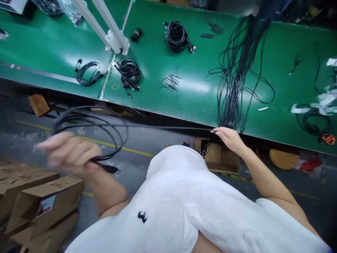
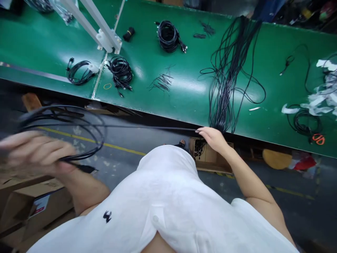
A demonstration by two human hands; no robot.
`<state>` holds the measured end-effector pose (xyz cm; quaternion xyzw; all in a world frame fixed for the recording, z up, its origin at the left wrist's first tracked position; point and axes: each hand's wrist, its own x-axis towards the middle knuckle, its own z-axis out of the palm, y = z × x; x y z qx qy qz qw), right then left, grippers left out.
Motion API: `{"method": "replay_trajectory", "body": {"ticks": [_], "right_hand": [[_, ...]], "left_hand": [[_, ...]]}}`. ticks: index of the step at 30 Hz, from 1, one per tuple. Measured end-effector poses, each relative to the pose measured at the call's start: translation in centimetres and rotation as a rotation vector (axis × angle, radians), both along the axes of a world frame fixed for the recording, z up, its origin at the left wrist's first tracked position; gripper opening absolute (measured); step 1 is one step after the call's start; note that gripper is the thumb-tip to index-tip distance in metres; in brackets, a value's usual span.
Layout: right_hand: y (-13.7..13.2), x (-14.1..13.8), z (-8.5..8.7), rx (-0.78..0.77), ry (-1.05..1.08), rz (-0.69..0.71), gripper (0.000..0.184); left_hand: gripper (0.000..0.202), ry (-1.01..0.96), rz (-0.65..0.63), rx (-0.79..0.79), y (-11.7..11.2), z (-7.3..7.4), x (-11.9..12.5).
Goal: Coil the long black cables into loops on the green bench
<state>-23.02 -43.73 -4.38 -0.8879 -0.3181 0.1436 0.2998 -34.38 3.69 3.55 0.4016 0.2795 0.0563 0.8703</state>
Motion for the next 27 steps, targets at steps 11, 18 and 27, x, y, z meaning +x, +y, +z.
{"method": "replay_trajectory", "body": {"ticks": [11,18,27], "right_hand": [[10.7,0.8,5.3,0.116,0.065,0.590,0.036],[11.4,2.6,4.2,0.150,0.128,0.513,0.032],[1.1,7.4,-6.3,-0.129,0.007,0.026,0.040]], "left_hand": [[0.039,0.083,-0.724,0.108,-12.3,-7.7,2.7],[0.038,0.007,-1.053,-0.058,-15.3,-7.4,1.2],[0.017,-0.156,-0.541,-0.208,-10.9,-5.6,1.0]]}}
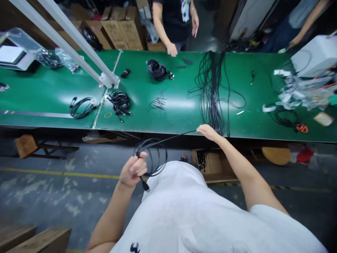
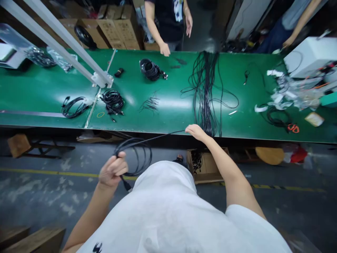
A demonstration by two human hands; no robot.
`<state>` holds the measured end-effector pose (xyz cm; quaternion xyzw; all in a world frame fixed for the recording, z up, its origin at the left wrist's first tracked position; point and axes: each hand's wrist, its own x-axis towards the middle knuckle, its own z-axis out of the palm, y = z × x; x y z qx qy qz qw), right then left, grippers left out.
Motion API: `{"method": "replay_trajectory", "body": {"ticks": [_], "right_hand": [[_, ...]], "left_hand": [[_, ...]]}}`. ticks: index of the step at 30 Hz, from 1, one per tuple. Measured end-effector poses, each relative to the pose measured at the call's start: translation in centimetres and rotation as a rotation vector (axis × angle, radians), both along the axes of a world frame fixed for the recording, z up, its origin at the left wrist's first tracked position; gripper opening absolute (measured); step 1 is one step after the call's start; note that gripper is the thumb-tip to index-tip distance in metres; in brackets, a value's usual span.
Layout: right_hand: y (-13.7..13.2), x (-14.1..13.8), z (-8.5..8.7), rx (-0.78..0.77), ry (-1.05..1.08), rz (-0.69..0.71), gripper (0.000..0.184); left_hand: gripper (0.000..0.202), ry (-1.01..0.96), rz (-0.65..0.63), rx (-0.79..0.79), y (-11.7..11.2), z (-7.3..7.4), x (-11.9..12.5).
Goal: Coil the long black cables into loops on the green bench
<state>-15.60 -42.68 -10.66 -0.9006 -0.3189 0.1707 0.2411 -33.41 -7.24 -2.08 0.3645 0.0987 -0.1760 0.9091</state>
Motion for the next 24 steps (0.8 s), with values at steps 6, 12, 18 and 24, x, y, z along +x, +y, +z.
{"method": "replay_trajectory", "body": {"ticks": [6,12,18,24], "right_hand": [[-0.6,-7.9,-1.4,-0.182,0.013,0.168,0.033],[7.8,-11.8,5.2,0.157,0.002,0.412,0.040],[7.3,-6.1,5.5,0.309,0.178,0.289,0.037],[-2.1,-2.6,-2.9,0.116,0.004,-0.144,0.037]], "left_hand": [[0.027,-0.013,0.298,0.102,2.0,1.7,1.8],[0.034,0.089,-0.181,0.535,-3.7,-1.5,2.9],[0.035,0.091,-0.591,0.249,-5.4,-2.4,0.4],[0.021,0.063,0.078,0.131,-0.2,0.6,2.0]]}}
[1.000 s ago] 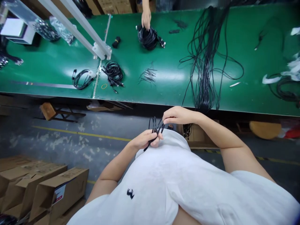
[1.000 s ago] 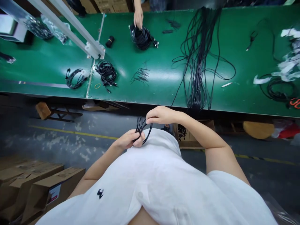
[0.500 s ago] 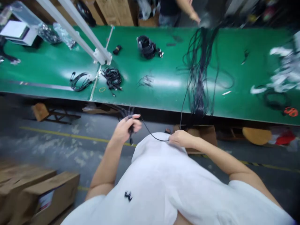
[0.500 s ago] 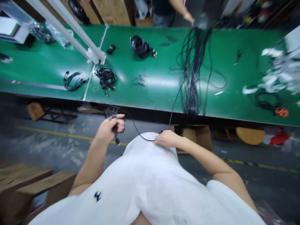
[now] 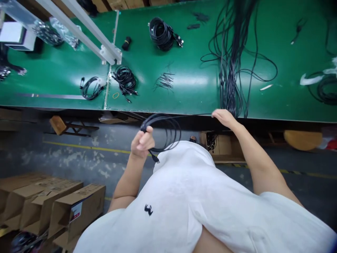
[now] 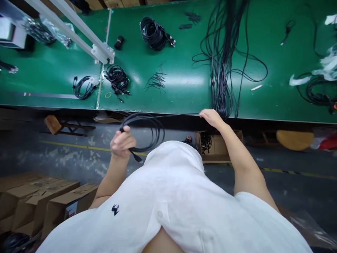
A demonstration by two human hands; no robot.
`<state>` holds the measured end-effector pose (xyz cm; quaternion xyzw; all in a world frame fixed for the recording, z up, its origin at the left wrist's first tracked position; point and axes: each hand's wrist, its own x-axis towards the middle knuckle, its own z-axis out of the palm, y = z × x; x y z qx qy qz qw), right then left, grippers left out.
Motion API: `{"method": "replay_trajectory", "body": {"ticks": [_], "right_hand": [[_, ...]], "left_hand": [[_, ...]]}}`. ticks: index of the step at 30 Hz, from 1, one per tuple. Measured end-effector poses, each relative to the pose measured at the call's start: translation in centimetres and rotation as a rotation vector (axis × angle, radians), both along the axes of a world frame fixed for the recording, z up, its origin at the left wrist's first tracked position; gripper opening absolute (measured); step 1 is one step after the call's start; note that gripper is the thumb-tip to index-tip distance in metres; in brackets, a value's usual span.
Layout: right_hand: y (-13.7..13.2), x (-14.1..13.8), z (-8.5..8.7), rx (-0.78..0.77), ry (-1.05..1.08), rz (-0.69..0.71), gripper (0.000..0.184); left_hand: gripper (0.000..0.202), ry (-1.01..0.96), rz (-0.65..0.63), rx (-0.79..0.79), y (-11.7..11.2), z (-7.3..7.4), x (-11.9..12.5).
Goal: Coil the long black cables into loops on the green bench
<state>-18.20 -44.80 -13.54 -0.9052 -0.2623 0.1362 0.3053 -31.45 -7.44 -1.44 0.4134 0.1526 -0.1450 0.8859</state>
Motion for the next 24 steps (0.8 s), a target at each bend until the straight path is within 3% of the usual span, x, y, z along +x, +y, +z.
{"method": "replay_trajectory", "body": {"ticks": [2,4,7,10,12,14,16,17,20,24], "right_hand": [[-0.3,-2.0,-1.1,-0.169,0.006,0.137,0.035],[1.6,-5.4,-0.2,-0.210,0.032,0.400,0.034],[6.6,-9.4,3.6,-0.066,0.023,0.646,0.038],[11.0,-8.7,7.3,0.039,-0.012,0.584,0.041],[12.2,-6.4,8.3,0.072,0.023,0.505,0.039],[11.6,-3.9,7.9,0.139,0.146,0.502,0.037],[9.3,-1.9,6.4,0.231,0.273,0.437,0.038],[7.7,-1.1,5.4,0.267,0.294,0.337,0.038],[2.8,0.6,2.5,0.274,0.179,-0.022,0.034],[0.0,0.7,-0.3,0.137,0.073,-0.076,0.029]], "left_hand": [[0.021,0.014,0.215,0.050,1.3,0.7,1.1],[0.027,0.047,0.250,0.133,1.5,0.5,2.0],[0.041,0.072,0.071,0.293,-0.3,-1.5,2.5],[0.045,0.069,-0.224,0.353,-3.2,-3.7,1.5],[0.045,0.071,-0.416,0.306,-4.4,-4.4,0.4],[0.040,0.084,-0.551,0.222,-4.7,-4.2,-0.4],[0.034,0.094,-0.593,0.089,-3.9,-3.6,-0.7],[0.032,0.085,-0.560,0.012,-3.3,-3.2,-0.6],[0.027,0.029,-0.304,-0.154,-1.5,-2.1,-0.2],[0.023,0.039,-0.105,-0.162,-0.5,-0.9,0.5]]}}
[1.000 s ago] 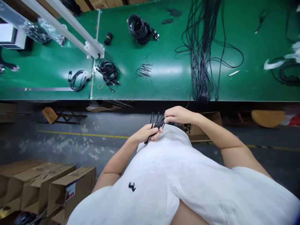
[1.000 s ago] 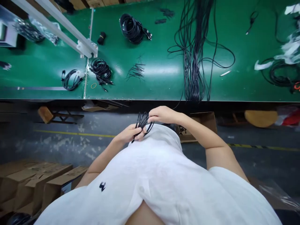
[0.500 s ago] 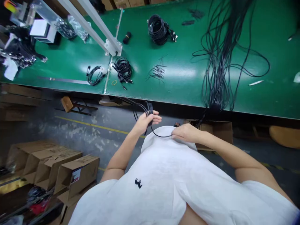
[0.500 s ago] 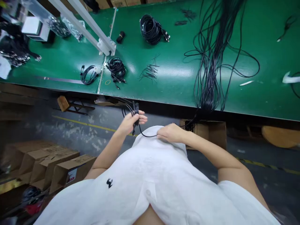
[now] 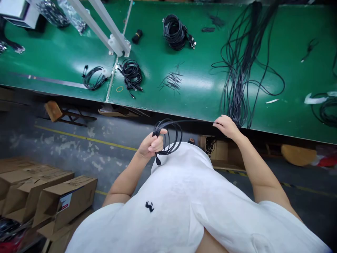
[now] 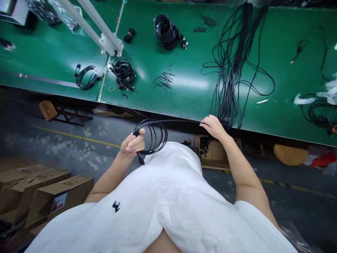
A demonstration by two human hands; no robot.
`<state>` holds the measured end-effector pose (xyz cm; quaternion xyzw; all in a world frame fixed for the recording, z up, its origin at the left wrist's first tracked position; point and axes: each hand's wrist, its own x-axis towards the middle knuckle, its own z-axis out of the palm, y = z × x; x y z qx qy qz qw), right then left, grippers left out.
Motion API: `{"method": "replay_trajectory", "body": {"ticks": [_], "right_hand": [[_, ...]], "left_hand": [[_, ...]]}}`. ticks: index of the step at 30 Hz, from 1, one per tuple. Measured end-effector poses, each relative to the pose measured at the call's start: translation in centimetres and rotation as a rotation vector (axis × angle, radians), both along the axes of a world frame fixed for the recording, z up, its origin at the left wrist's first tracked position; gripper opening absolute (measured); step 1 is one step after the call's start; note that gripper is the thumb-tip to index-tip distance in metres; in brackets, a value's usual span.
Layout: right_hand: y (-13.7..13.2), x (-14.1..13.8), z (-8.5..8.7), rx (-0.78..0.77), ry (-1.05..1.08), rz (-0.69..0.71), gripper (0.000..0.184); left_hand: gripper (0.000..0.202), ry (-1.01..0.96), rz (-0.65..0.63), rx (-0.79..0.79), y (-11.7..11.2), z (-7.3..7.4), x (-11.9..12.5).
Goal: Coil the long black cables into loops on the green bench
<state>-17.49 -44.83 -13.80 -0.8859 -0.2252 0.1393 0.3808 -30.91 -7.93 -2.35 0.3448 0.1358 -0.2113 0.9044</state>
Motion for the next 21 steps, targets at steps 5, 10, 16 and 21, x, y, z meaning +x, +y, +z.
{"method": "replay_trajectory", "body": {"ticks": [5,10,16,21], "right_hand": [[1.3,-3.7,-1.3,-0.196,0.172,0.054,0.034],[3.5,-7.2,1.8,-0.692,-0.167,0.259,0.038],[10.1,-8.7,6.7,-0.563,-0.378,0.744,0.029],[14.3,-8.2,6.8,-0.544,-0.468,0.685,0.026]], "left_hand": [[0.032,0.061,0.144,0.062,0.7,1.3,0.7],[0.033,0.059,0.157,0.179,1.0,-0.2,1.7],[0.034,0.014,-0.136,0.545,-1.8,-6.5,1.0],[0.031,-0.190,-0.555,0.858,-3.3,-8.6,0.0]]}}
